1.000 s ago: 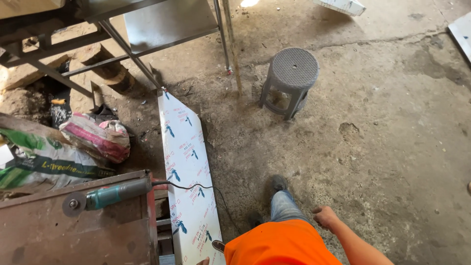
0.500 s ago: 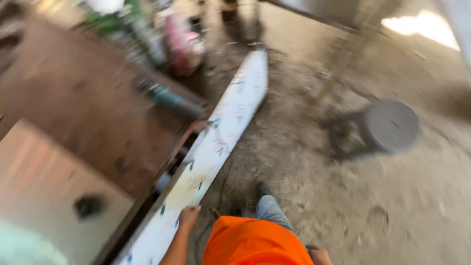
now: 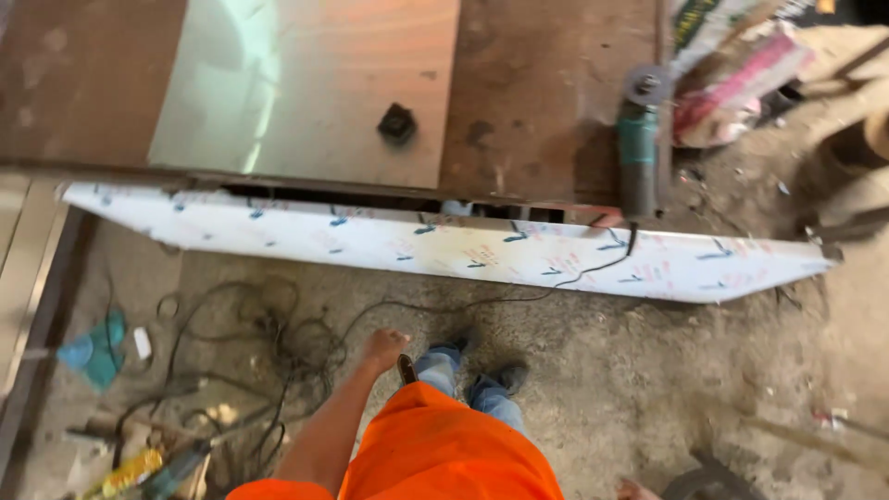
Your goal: The recorder is measuring and inspecting metal sheets and rods on a fabrication floor using a tape measure and try square.
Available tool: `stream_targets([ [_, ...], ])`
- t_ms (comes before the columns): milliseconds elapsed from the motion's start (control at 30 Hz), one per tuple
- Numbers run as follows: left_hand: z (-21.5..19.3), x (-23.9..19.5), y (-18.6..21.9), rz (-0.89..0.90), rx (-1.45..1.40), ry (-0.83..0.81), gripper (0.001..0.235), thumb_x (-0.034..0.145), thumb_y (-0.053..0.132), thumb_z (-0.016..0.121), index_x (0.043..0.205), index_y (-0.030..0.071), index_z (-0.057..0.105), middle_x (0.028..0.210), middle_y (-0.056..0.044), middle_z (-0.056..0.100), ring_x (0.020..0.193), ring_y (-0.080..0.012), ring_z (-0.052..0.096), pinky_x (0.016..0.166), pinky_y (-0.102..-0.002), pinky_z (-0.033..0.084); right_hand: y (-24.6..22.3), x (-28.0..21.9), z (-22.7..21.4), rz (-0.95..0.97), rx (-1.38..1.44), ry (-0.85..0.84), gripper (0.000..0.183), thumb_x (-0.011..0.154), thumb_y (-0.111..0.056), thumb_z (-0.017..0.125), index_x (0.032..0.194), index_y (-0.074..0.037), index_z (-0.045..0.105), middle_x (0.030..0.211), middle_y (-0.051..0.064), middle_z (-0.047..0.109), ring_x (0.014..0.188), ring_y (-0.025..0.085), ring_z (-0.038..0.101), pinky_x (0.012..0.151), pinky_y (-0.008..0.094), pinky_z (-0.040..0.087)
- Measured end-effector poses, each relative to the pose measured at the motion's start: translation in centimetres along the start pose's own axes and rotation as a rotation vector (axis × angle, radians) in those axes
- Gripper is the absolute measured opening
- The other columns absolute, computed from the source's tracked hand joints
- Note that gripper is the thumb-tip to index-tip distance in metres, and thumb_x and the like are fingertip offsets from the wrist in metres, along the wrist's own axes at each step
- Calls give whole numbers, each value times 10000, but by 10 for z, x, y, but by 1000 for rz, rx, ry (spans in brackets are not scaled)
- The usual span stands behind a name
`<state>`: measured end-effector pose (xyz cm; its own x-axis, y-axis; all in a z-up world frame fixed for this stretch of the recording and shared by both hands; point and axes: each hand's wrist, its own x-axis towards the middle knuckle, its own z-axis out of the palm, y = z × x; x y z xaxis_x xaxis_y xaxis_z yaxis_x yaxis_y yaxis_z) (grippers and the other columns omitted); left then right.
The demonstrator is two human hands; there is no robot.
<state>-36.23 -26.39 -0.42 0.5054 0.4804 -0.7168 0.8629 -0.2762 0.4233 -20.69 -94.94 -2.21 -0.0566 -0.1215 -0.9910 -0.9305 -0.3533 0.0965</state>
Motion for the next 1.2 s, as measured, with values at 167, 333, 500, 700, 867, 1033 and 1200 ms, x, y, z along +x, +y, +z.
stream_targets([
  [167, 19, -24, -137, 407, 747, 181, 220, 1035, 221, 597, 1058, 84, 768, 1099, -152, 743, 1066, -352, 702, 904, -487, 581, -101, 68, 3, 90, -138, 23, 611, 982, -47, 573, 1557, -94, 370, 693, 135, 441, 562, 239, 389, 587, 408, 389],
  [333, -4, -64, -175, -227, 355, 69, 193, 989, 214, 582, 1058, 157, 753, 1113, -61, 709, 1108, -248, 656, 879, -416, 549, -186, -17, 151, -220, -178, 246, 576, 977, 4, 558, 1546, -21, 472, 723, 151, 531, 541, 244, 429, 540, 399, 416],
  [500, -57, -36, -110, 239, 586, 228, 232, 988, 309, 610, 1023, 149, 774, 1016, -109, 715, 980, -333, 677, 718, -466, 591, -269, -8, 303, -493, -421, 78, 294, 997, -151, 610, 1228, 24, 658, 775, 143, 631, 545, 234, 505, 479, 380, 421],
  [700, -162, -64, 68, 708, -297, 354, 348, 969, 468, 617, 1140, 221, 793, 1173, -43, 739, 1179, -305, 638, 1018, -447, 491, -369, -163, 551, -846, -566, -203, 199, 944, -189, 676, 1059, -31, 715, 840, 87, 698, 629, 177, 589, 523, 297, 472],
  [867, -136, -60, 164, 1401, -129, 397, 350, 1150, 517, 410, 1499, 536, 430, 1670, 78, 408, 1569, -228, 273, 1354, -446, 201, -475, -135, 645, -692, -579, -496, 237, 1001, -272, 671, 976, -40, 715, 789, 107, 661, 631, 203, 567, 542, 297, 465],
  [1033, -166, -75, 189, 1252, 154, 175, 632, 1039, 713, 280, 1575, 449, 488, 1765, 31, 234, 1651, -399, -31, 1273, -675, 15, -463, -202, 707, -693, -407, -573, 133, 1009, -184, 617, 1013, -88, 709, 898, 56, 720, 757, 182, 647, 626, 319, 509],
  [1200, -212, -86, 184, 1129, 192, 250, 600, 1027, 693, 298, 1558, 468, 467, 1757, 16, 103, 1606, -421, -140, 1239, -711, -14, -456, -186, 733, -631, -619, -623, 142, 1000, -231, 675, 998, -93, 709, 859, 62, 701, 732, 202, 630, 612, 329, 517],
])
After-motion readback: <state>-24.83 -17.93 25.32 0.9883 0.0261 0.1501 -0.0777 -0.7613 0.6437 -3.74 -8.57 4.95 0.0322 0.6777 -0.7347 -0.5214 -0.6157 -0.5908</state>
